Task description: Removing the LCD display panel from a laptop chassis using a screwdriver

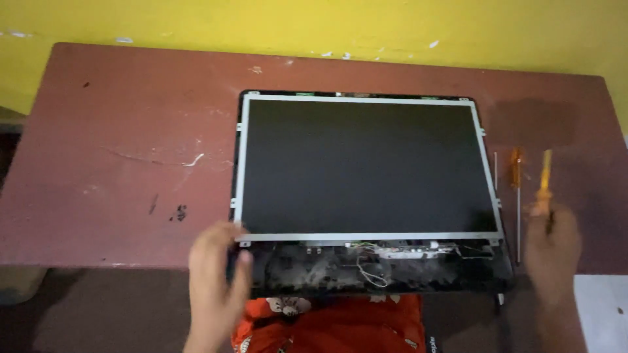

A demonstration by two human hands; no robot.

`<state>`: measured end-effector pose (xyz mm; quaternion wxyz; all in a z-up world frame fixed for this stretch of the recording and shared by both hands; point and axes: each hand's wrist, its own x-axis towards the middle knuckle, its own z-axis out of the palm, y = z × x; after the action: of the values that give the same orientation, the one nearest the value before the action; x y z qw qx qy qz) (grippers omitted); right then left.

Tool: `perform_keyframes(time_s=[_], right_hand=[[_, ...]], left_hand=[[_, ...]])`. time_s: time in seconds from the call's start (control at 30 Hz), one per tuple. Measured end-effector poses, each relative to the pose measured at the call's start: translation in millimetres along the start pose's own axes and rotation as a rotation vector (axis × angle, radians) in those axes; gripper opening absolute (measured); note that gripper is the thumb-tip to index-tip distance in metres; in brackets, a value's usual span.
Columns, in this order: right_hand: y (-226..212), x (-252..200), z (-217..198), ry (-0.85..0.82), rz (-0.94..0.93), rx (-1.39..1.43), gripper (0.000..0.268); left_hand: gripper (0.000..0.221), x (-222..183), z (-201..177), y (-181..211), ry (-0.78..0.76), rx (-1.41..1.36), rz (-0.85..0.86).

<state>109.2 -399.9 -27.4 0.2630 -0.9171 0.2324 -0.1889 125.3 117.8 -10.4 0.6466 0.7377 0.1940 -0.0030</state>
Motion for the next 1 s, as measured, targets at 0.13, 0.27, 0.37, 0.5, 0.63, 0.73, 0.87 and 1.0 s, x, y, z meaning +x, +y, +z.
perform_keyframes(time_s=[0.13,0.27,0.37,0.5,0.63,0.73,0.87,1.0], right_hand=[[-9,-14,17,-0.082,-0.144,-0.274,0.027],[-75,-29,9,-0.058,-0.228,-0.276,0.037],[-109,-37,13,-0.056,-0.243,-0.178,0.043],[-214,-58,6,-0.446,-0.078,-0.049,0.043],[-208,-96,18,-0.341,-0.482,0.202,0.033],[-183,-120,32,0.140,-0.612,0.658,0.048],[-175,-132,19,0.021,-0.675,0.458,0.034],[-130,-132,40,-0.141,-0.726,0.475,0.027]], left_hand=[[0.048,23,-24,-54,-0.023,0.060,0.274],[0.061,5,-11,-69,-0.085,0.145,0.399],[0.058,-7,-11,-74,-0.121,0.099,0.296],[0.066,-36,-4,-79,-0.137,0.043,0.241],[0.062,-48,-1,-84,-0.121,-0.051,0.194],[0.062,-48,0,-81,-0.105,-0.077,0.206],[0.064,-46,0,-86,-0.106,-0.067,0.238],[0.065,-47,3,-82,-0.097,-0.103,0.201]])
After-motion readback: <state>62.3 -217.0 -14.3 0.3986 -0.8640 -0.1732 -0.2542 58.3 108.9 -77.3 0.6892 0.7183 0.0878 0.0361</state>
